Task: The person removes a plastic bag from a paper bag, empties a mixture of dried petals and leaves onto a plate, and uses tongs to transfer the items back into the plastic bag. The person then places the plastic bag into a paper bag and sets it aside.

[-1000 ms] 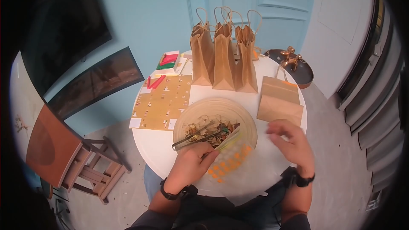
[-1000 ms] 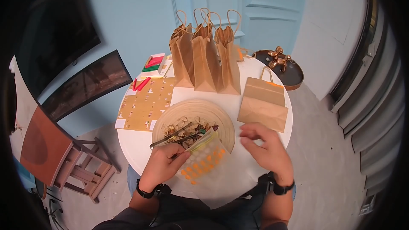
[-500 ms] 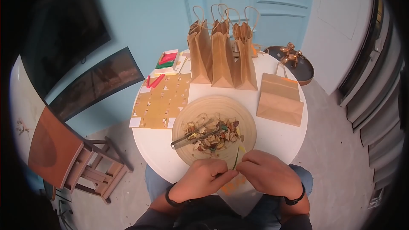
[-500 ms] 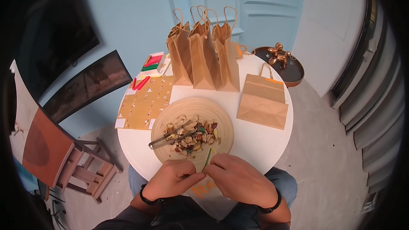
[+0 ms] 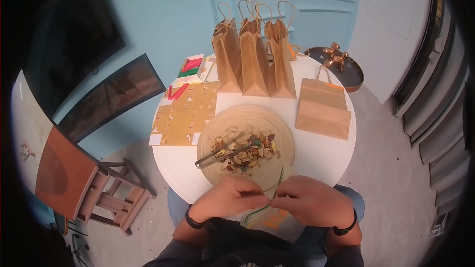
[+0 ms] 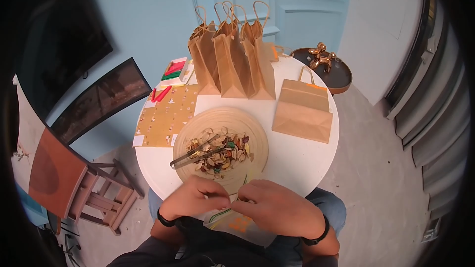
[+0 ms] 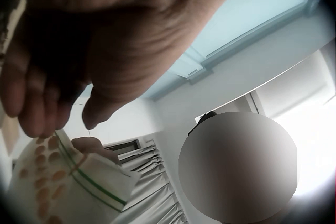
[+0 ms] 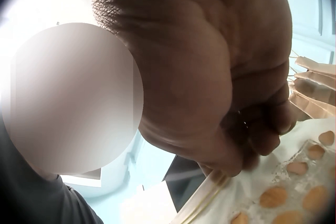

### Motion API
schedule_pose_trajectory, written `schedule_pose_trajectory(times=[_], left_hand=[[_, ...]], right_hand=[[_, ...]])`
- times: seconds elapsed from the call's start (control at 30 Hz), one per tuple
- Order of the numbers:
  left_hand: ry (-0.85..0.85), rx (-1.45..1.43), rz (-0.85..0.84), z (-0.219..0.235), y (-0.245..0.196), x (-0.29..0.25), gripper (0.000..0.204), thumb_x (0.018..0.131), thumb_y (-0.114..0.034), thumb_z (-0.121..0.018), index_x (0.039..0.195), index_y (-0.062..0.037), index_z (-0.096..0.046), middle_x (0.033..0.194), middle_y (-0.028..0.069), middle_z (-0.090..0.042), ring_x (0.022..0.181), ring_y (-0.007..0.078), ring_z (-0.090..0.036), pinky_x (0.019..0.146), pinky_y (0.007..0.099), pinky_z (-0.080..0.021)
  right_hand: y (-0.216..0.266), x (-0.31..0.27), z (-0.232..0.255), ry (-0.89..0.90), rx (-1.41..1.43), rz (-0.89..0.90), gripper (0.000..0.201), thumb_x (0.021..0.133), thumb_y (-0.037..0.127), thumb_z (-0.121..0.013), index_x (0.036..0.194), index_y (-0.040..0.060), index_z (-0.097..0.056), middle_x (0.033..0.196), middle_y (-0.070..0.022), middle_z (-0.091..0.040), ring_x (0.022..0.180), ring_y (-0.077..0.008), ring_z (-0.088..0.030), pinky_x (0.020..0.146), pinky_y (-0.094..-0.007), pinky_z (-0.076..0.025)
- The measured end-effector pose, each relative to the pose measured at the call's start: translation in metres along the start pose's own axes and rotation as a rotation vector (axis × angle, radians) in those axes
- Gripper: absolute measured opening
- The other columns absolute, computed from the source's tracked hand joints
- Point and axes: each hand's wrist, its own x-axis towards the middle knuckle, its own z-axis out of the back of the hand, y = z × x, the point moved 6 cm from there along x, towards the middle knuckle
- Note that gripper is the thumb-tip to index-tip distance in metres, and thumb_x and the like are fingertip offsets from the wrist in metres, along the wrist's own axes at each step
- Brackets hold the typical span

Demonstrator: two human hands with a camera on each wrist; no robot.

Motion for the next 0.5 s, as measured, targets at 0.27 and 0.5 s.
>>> schedule_pose_trajectory(times=[0.27,0.5], left_hand=[[0.08,0.134,-0.011,-0.01,-0.002,0.005,0.011,0.1,-0.009,-0.082,0.106,0.0012,-0.083,0.085,0.0114,-0.078,0.077,0.0162,-0.072,0.07,0.0347,-0.056],[-0.361,0.286,0.072,0.034,0.017,0.013,0.015,0.1,-0.012,-0.082,0.098,0.0018,-0.079,0.081,0.012,-0.075,0.071,0.0173,-0.069,0.067,0.0352,-0.055]], right_hand=[[0.001,0.002,-0.003,-0.057,-0.004,0.01,0.027,0.078,0.002,-0.08,0.102,0.0041,-0.068,0.103,-0.0101,-0.061,0.097,-0.0336,-0.064,0.09,-0.0439,-0.055],[-0.006,-0.019,0.038,-0.248,0.016,-0.051,0.019,0.071,0.002,-0.077,0.077,0.0028,-0.059,0.085,-0.0148,-0.055,0.081,-0.04,-0.06,0.075,-0.0482,-0.053]])
